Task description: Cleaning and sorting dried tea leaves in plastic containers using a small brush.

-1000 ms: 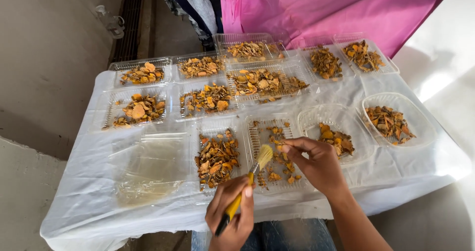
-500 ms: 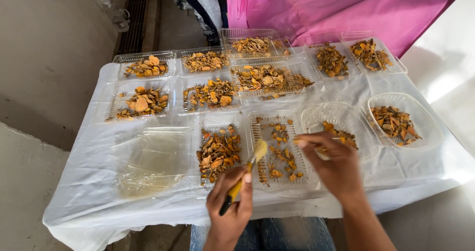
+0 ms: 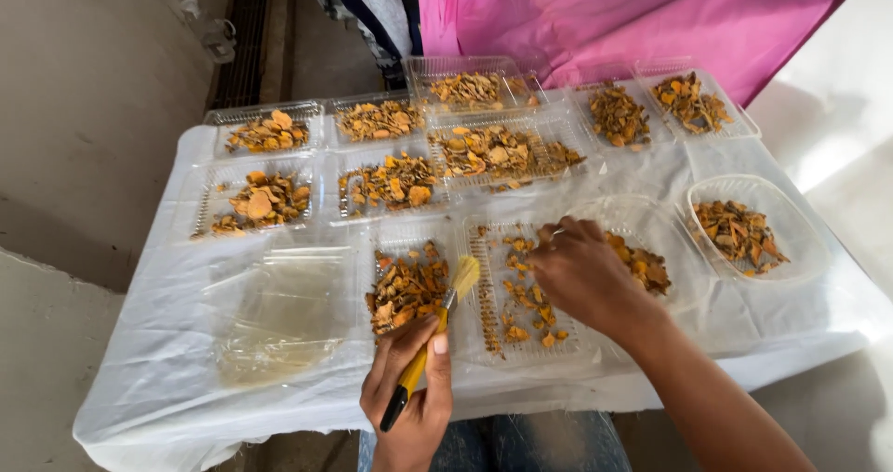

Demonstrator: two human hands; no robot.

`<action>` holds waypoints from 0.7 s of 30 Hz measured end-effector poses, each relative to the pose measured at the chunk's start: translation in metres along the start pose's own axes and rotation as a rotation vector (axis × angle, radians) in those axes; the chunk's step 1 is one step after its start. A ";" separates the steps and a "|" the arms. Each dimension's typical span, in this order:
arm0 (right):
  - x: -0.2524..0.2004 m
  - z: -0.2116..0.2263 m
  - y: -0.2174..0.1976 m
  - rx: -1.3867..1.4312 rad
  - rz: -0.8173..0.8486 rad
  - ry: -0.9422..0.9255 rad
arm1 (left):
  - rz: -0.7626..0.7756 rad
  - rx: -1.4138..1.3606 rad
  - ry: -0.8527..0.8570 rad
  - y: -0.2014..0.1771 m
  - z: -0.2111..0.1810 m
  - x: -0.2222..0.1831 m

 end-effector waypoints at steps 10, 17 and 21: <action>0.018 -0.005 0.042 0.022 0.115 0.027 | 0.008 -0.068 -0.040 0.003 0.016 -0.007; 0.008 -0.006 0.036 0.067 0.034 -0.006 | 0.030 -0.074 -0.028 0.007 0.012 -0.008; 0.017 -0.007 0.051 0.041 0.081 -0.041 | 0.017 -0.079 -0.030 0.004 0.010 -0.009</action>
Point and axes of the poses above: each hand's wrist, its own x-axis towards the middle knuckle, its own y-axis out of the palm, z = x × y, the point moved 8 cm from there along x, towards the middle knuckle, and after that the axes turned 13 degrees about y, right-handed, at the moved point
